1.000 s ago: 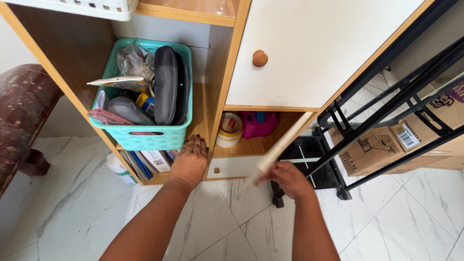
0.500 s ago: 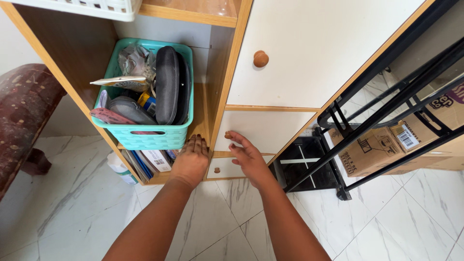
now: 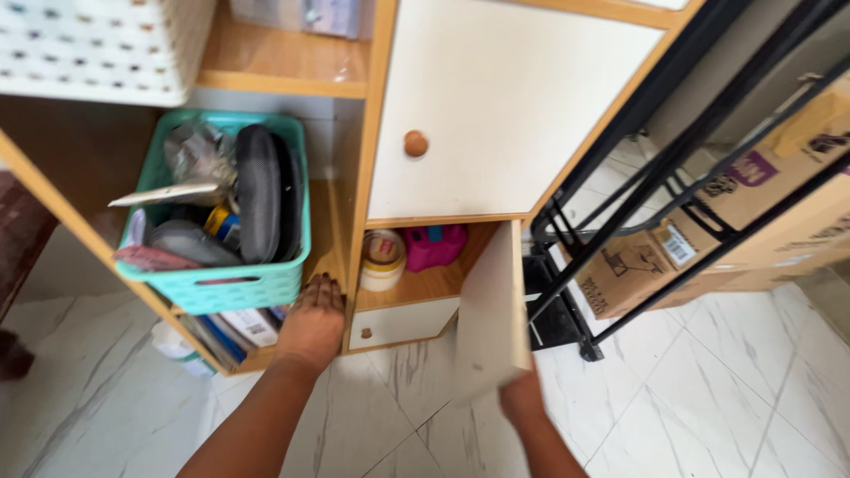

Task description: The person opens and closes the doors of a wooden cabinet multiple times. They use their hands to pull the doors open and push them shut, revealing various items stored inside such as baskets and bottles.

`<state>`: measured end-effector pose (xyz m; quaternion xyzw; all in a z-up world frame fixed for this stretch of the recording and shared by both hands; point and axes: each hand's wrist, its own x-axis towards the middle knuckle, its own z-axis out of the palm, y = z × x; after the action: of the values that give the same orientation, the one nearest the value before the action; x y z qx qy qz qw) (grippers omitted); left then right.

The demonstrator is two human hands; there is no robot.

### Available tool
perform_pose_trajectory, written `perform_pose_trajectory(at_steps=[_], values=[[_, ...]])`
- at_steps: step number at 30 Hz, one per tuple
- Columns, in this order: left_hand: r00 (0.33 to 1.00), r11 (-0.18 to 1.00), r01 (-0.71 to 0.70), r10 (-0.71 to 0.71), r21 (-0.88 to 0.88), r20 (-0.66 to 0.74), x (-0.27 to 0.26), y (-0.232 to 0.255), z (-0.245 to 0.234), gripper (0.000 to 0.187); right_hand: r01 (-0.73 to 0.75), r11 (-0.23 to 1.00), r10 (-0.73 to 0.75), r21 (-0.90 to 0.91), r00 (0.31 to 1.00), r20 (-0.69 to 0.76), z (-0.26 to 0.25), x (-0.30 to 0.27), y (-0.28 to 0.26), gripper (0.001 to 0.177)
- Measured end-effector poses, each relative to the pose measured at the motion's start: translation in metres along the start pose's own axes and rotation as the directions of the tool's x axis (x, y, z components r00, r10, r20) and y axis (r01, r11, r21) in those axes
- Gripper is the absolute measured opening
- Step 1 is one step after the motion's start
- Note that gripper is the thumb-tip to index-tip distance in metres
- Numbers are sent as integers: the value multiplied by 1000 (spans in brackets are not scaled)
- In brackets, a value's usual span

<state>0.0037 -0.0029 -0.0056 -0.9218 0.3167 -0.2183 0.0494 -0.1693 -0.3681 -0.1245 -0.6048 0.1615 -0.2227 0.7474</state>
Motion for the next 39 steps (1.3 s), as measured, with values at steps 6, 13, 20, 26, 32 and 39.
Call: perform_pose_trajectory(at_steps=[6,13,20,26,32,39], values=[[999,998,43,-45,-47,-24,1,0,1,52,-172,979,186,108,972,-141,-89,28,-30,32],[1000,999,17,-18,-37,-11,-1,-1,4,50,-133,991,133,10,986,-104,-29,6,-2,27],[1000,1000,9,-9,-13,2,0,-1,2,50,-59,994,88,-93,932,351,159,-19,-60,26],[1000,1000,-4,4,16,5,1,0,-1,50,-161,945,251,-284,915,315,244,-4,-128,38],[1000,1000,3,-3,-3,6,1,0,-2,47,-30,995,63,-95,930,363,270,-1,-117,37],[1000,1000,-1,2,-30,15,0,-2,-3,50,-11,971,68,-239,970,233,201,8,-62,35]])
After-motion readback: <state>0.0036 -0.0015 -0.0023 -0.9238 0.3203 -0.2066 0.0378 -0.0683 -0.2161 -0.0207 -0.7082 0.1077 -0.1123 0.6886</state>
